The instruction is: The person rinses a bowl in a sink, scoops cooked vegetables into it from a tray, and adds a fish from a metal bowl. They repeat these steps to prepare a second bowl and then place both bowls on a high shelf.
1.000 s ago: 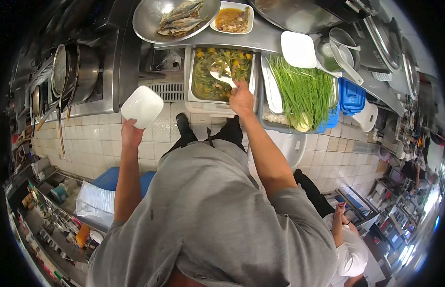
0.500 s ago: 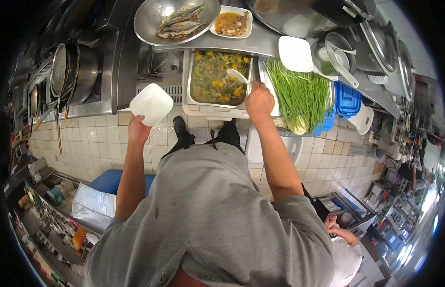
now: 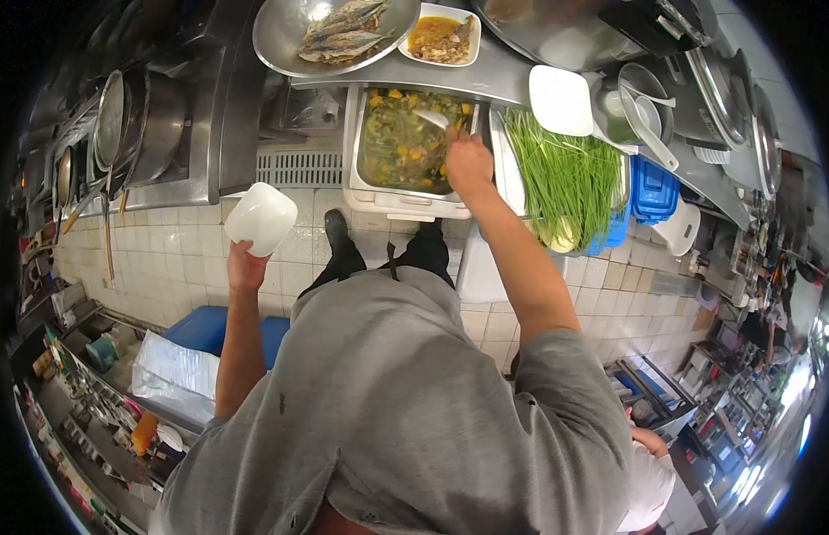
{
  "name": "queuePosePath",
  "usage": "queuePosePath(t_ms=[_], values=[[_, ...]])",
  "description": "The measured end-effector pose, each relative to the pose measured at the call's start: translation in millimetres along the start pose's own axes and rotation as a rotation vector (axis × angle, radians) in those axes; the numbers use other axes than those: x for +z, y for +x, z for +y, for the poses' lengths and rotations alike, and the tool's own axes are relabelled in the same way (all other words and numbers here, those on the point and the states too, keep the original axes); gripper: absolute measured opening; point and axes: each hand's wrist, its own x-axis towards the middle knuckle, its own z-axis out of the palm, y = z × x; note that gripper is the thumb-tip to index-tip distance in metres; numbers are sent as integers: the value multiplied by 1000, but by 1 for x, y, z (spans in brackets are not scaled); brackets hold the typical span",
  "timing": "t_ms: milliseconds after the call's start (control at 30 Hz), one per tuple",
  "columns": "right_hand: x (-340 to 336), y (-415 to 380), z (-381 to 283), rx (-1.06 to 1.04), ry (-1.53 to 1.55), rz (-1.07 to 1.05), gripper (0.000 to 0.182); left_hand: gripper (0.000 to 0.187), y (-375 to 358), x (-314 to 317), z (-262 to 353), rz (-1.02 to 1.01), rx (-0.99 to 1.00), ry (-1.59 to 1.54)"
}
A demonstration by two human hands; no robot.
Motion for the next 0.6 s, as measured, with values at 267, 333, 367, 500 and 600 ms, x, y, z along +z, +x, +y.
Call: queuePosePath(t_ms=[267,333,367,500,600], values=[[-24,-35,-1,-11,124,139,46,74,0,6,-1,-39,1,-24],[-1,-10,6,-14,57,210,44,73,0,5,0,-34,-2,-25],[10,9,10,-17,-9,279,43,73,0,5,0,-26,-5,-25],[22,71,14,44,-39,232,36,73,-8,6,0,-34,-12,-8],[21,91,25,117,53,-82,32,73,-20,4,-3,-25,-22,-5]])
